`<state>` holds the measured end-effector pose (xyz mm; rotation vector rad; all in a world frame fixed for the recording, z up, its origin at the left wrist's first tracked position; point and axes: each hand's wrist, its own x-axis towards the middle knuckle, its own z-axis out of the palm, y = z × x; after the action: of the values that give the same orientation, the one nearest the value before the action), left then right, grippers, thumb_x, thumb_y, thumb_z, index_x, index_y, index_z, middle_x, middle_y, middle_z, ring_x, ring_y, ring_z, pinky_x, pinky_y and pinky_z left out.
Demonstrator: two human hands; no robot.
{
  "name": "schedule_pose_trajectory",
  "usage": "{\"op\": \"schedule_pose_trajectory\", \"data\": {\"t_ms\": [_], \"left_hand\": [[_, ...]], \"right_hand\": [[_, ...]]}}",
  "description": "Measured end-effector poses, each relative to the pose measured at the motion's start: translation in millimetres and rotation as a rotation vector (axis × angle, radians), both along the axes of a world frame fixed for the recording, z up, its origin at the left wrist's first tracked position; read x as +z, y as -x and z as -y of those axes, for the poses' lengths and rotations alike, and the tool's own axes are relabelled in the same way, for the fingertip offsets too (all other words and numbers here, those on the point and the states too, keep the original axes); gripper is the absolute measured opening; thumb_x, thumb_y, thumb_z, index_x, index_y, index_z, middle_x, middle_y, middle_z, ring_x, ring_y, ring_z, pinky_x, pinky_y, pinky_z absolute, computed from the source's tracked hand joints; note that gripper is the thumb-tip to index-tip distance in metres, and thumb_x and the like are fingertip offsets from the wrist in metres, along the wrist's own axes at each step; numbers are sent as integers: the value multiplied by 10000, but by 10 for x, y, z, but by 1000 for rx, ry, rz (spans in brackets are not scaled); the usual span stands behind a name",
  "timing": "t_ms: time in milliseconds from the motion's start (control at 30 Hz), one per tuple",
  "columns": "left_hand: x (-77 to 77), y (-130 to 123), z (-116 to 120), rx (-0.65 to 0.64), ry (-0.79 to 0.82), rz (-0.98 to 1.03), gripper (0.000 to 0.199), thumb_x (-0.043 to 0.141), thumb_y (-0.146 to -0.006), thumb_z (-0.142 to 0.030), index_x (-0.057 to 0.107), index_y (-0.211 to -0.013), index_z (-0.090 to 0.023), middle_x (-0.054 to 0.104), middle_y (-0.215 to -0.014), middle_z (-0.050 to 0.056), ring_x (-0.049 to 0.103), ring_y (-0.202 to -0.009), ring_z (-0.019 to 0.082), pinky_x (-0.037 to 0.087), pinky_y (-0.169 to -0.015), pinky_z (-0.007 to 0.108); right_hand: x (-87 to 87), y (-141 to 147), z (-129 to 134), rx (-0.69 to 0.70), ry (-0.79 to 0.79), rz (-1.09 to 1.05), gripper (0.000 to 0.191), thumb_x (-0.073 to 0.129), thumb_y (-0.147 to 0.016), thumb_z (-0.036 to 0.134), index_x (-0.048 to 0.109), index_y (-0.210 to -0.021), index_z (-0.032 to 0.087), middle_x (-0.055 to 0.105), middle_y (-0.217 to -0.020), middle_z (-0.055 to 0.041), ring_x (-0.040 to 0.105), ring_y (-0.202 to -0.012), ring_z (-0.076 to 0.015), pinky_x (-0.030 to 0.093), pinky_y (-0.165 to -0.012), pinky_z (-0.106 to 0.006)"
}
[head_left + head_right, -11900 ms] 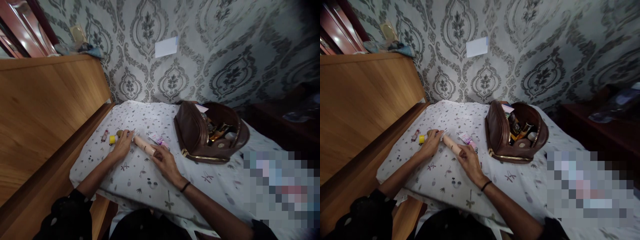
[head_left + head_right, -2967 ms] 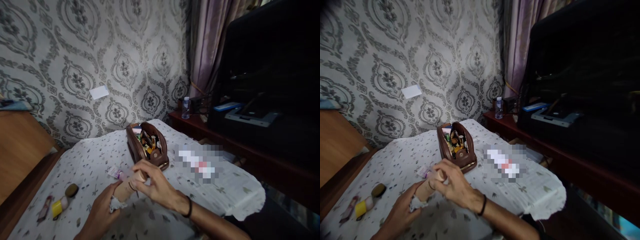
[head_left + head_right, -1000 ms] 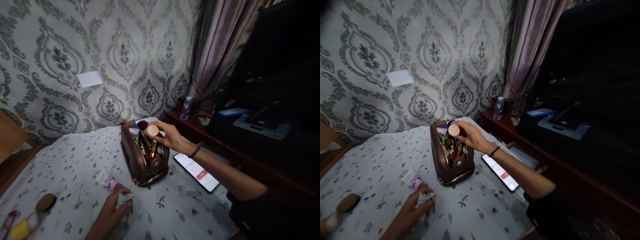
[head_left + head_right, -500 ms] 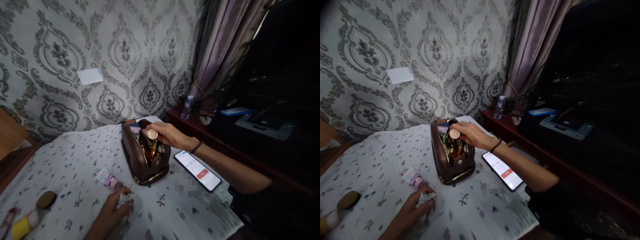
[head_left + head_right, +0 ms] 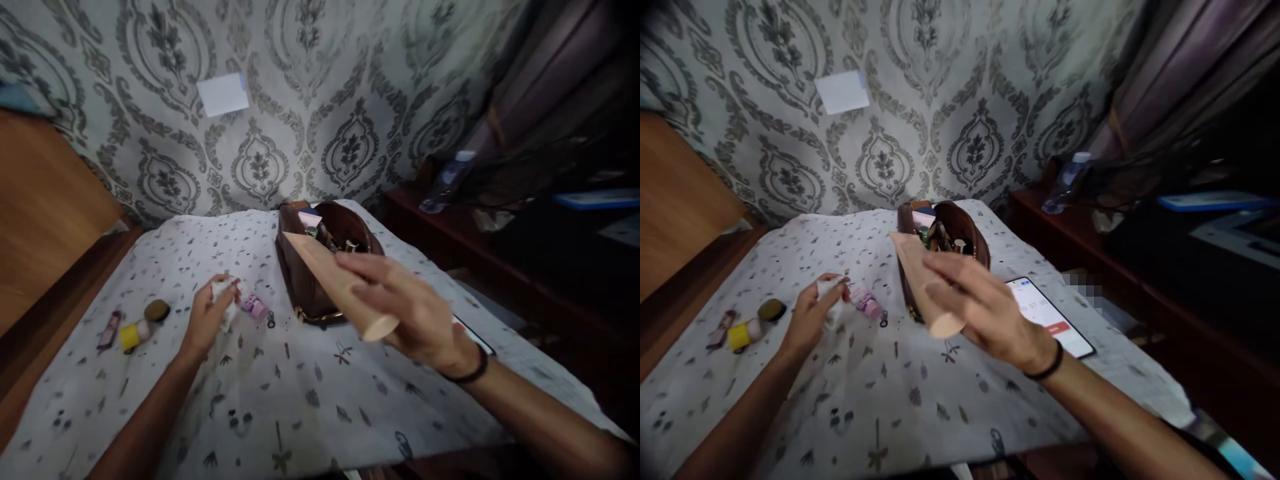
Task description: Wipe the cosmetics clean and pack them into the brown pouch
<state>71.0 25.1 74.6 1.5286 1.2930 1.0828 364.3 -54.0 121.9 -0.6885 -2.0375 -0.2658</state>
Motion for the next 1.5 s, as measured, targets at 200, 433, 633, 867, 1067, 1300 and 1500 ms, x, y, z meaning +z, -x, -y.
{"op": "schedule_pose_trajectory", "data": {"t_ms": [200,433,633,867,1067,1300,1500], "left_hand": [[-196,154,-168,-190,-279,-369,333,503,-876,-303,654,-1146,-180,695,-1162,95,624,-1114,265,490,-947,374],[-422,150,-147,-579,-461,-864,575,517,-788,-68,519,-1350,-192,537,-1426,109,406,-1371,289,423,-1092,461],[-347,179,-140,-540,-498,-938,438,489,-821,-47,557,-1222,-208,626,-1221,90,512,-1169,275,523,-849,381],[-115,195,-4,-293,-387,-498,252,470,-963,-404,555,-1075,-195,640,-948,51,602,-873,219,483,-750,303],[122,49,54,-188,-133,14,299,558,-915,-473,522,-809,-196,543,-713,-22,535,-665,134,441,-644,228],[332,-257,92,-275,28,323,300,648,-810,-402,525,-1004,-209,609,-644,-40,479,-493,105,379,-466,204],[274,-333,129,-331,62,210,297,642,-829,-422,537,-1002,-204,621,-620,-27,503,-494,115,374,-475,210]], "right_hand": [[-198,320,75,-88,4,-5,280,560,-902,59,615,-1107,243,694,-1177,-97,649,-1162,-248,609,-911,-418],[-150,247,59,-27,-107,25,274,551,-892,26,610,-1081,216,661,-1249,-132,602,-1227,-284,608,-902,-491],[-201,369,166,-69,20,24,231,552,-894,32,616,-1000,227,685,-1176,-94,616,-1196,-220,611,-918,-385],[-595,436,175,-78,-58,116,181,607,-881,74,642,-1001,205,667,-1218,-98,547,-1276,-217,579,-951,-339],[-645,380,261,-105,-83,142,163,580,-902,82,622,-1022,183,651,-1184,-90,498,-1301,-195,555,-969,-298],[-672,327,357,-135,-77,124,175,595,-887,95,632,-1016,208,662,-1194,-79,535,-1268,-198,576,-925,-301],[-827,359,393,-142,-71,172,145,561,-921,115,626,-1013,206,697,-1136,-85,613,-1176,-190,594,-823,-259]]}}
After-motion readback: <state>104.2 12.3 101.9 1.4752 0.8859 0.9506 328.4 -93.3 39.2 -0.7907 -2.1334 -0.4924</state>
